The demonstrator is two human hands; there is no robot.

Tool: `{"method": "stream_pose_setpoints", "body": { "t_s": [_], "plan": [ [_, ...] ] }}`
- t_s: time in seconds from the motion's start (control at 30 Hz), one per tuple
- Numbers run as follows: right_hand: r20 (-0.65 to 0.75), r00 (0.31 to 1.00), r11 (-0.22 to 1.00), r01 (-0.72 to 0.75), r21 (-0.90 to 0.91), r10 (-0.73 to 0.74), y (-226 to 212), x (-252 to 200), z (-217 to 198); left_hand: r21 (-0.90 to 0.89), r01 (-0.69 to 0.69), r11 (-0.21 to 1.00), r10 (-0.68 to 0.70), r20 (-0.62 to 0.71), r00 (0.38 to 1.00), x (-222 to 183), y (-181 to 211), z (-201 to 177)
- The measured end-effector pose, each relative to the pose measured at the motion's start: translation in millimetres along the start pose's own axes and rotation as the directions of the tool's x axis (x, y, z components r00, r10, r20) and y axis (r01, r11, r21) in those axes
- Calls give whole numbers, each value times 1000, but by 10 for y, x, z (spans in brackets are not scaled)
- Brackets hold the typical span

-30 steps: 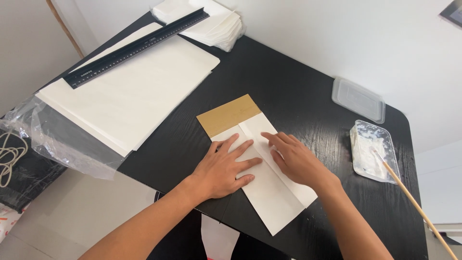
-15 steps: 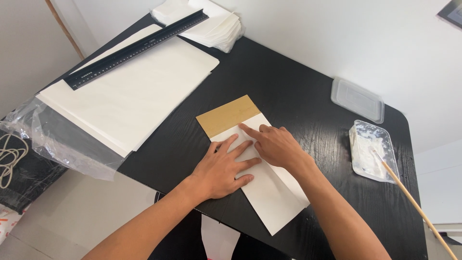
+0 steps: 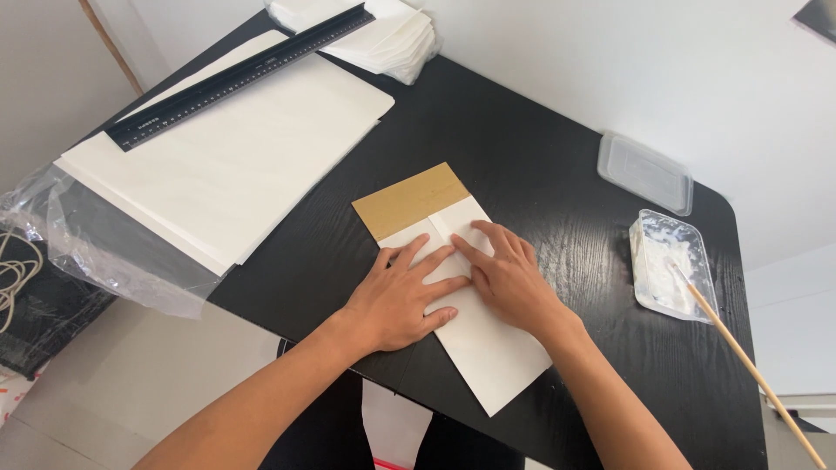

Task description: Folding paper over a cardboard template and applying glue with a brush to seal the bottom of a bag.

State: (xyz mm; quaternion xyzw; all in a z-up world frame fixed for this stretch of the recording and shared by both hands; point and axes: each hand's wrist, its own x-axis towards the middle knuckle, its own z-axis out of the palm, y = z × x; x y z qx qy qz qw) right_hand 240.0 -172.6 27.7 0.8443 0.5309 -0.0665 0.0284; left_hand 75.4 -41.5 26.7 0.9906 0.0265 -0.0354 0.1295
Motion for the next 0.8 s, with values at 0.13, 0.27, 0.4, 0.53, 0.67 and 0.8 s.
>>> {"method": "stream_pose_setpoints", "body": {
  "t_s": [0.13,0.27,0.4,0.53,0.67,0.8],
  "plan": [
    [51,998,993,26,117,-32,14,23,35,-15,1,1000,-1,15,1000,-21,8,-21],
    [96,994,981,32,190,-51,19,-12,5,-20,24,1000,-23,29,999,-41,57,-73],
    [74,992,979,88,184,-103,17,-41,-13,-26,23,999,-22,57,998,-63,65,-109],
    [80,989,976,105,192,-122,11,-73,-18,-15,10,1000,-10,12,1000,-64,26,-20],
    [82,993,971,69,230,-90,-31,-167,-116,-36,11,999,-14,-83,996,-41,-17,111],
    [90,996,993,0,116,-10,-59,-270,-251,-78,26,997,-36,-129,991,-27,-39,192]
  ]
}}
